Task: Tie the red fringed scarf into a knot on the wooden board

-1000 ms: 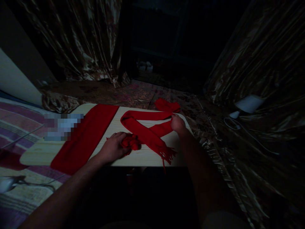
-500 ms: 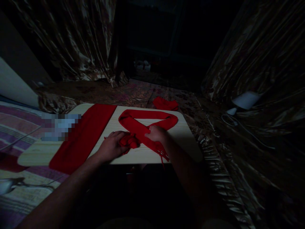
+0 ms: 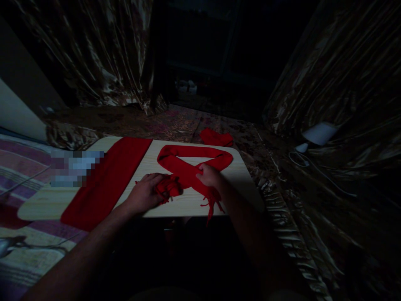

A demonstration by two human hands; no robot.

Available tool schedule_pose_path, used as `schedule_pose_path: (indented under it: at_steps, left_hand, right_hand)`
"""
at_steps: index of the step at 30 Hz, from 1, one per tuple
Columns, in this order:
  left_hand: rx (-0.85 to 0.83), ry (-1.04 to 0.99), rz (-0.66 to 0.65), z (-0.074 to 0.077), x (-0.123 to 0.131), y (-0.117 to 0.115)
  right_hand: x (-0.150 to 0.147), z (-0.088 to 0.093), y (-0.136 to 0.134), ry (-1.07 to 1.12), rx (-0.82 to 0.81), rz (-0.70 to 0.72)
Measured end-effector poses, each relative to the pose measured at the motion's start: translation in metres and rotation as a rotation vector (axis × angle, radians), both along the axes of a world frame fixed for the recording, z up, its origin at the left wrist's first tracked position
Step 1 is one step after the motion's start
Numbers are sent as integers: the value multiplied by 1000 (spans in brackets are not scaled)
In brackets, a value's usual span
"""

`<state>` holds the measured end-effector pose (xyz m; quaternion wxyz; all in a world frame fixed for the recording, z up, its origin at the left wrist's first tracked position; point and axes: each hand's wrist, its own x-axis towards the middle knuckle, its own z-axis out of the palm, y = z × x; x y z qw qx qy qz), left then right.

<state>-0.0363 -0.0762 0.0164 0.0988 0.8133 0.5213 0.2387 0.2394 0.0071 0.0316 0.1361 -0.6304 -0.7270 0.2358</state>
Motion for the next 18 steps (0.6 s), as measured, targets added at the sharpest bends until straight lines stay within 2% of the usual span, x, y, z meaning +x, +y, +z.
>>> schedule_pose_path:
  at_steps: [4,7,10,15,18]
  left_hand:
    - [-3,-8,-9,-3,0,1]
    - [-8,-26,-5,-2,-1,1]
    - [-37,-100,-2,1,-3,1]
    - [-56,-349,-25,8,-5,-7]
    - [-60,-323,-26,17,-4,-16]
  right_hand:
    - [-7,3,-12,-204,242,11]
    - [-15,-1,-20,-243,415,144]
    - [-21,-13,-27,-215,465,264]
    - [-22,-31,-28,-167,499,244]
    - [-20,-36,-22,-113,499,248]
